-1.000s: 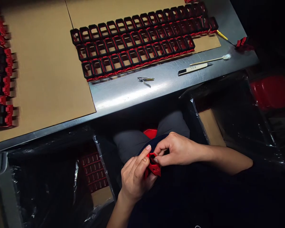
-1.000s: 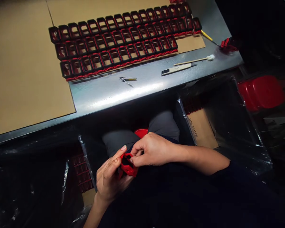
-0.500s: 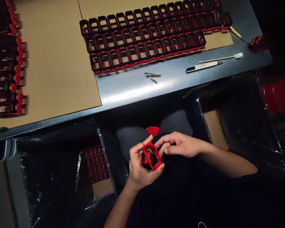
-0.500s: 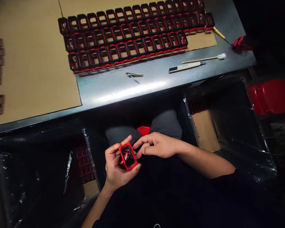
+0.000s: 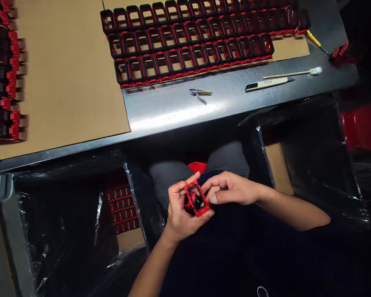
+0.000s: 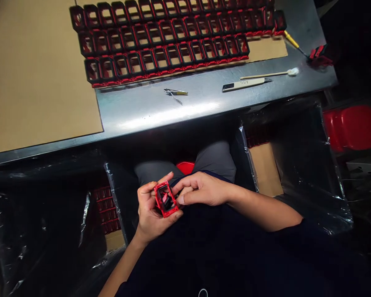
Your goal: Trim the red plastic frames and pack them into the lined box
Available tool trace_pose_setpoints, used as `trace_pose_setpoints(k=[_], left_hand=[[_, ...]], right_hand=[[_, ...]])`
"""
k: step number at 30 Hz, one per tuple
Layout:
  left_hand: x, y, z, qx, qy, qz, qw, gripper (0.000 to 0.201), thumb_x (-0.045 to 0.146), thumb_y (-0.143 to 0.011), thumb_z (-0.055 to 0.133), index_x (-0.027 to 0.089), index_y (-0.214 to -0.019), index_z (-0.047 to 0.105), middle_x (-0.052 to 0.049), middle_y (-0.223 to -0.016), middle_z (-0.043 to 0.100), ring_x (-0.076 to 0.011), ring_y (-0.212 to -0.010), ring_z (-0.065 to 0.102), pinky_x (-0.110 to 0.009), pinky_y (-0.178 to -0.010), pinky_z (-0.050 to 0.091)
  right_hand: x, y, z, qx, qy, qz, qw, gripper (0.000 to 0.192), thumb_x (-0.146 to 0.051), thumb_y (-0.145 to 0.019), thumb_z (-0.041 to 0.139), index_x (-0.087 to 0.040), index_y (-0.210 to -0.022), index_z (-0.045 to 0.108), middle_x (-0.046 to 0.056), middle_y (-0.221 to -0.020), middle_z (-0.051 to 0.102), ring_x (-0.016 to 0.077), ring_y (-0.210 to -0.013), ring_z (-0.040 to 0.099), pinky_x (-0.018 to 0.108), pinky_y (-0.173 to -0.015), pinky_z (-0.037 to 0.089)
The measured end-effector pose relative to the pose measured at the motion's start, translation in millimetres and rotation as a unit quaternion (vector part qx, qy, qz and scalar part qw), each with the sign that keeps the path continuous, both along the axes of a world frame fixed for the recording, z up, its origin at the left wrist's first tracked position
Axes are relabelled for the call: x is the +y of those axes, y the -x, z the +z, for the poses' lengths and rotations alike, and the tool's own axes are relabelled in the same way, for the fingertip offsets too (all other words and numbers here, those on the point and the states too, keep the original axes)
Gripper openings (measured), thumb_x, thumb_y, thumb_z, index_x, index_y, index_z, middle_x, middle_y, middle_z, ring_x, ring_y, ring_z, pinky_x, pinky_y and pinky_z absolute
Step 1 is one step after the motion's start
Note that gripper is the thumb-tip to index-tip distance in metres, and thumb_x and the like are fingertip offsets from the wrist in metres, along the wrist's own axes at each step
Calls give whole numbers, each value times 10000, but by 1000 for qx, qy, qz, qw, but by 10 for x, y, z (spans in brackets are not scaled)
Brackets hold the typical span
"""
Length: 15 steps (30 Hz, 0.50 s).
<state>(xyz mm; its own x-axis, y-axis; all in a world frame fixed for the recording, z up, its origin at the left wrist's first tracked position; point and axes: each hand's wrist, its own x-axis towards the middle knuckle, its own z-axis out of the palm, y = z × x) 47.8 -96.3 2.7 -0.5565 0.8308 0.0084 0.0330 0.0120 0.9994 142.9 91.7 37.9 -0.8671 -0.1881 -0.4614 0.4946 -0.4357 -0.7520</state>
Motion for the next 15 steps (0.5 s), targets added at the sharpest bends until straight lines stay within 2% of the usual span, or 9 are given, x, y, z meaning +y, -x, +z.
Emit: trace_pose_setpoints(k=[4,7,9,13,15], left_hand=[[-2,3,7,0,17,0,1000,759,405,-727,845,253,-1278,345,-181,-1328,613,-257,-1120,684,-420,-924,568],[6,0,-4,-10,9,4,1000,760,422,-727,842,270,-1284,347,-162,-1326,609,-251,-1120,680,-412,-903,578],[19,0,-18,-10,0,11,1000,777,467,-721,835,282,-1298,349,-151,-1323,600,-245,-1110,678,-398,-883,581],[46,4,-42,-1,-8,21,1000,814,546,-697,821,290,-1321,365,-147,-1330,565,-256,-1113,656,-405,-881,573],[48,7,-48,-7,-8,20,1000,813,547,-702,817,297,-1330,364,-146,-1336,550,-251,-1097,655,-399,-862,578]], right_hand=[[3,-18,-51,0,-31,-5,999,292,-310,-887,627,-105,-1086,687,22,-745,708,131,-697,631,272,-733,474],[25,-53,-60,11,-69,-20,997,349,-178,-841,616,-145,-1187,647,52,-946,738,159,-889,677,301,-846,490],[38,-70,-45,13,-64,-29,997,420,-114,-795,622,-154,-1212,629,67,-1060,722,162,-983,667,302,-885,487],[18,-62,-5,-10,16,-8,1000,338,-218,-841,648,-120,-1165,643,55,-926,715,129,-797,656,283,-778,501],[-12,-40,11,-5,24,-12,1000,358,-295,-841,694,-111,-1144,648,42,-881,702,115,-749,637,264,-743,490]])
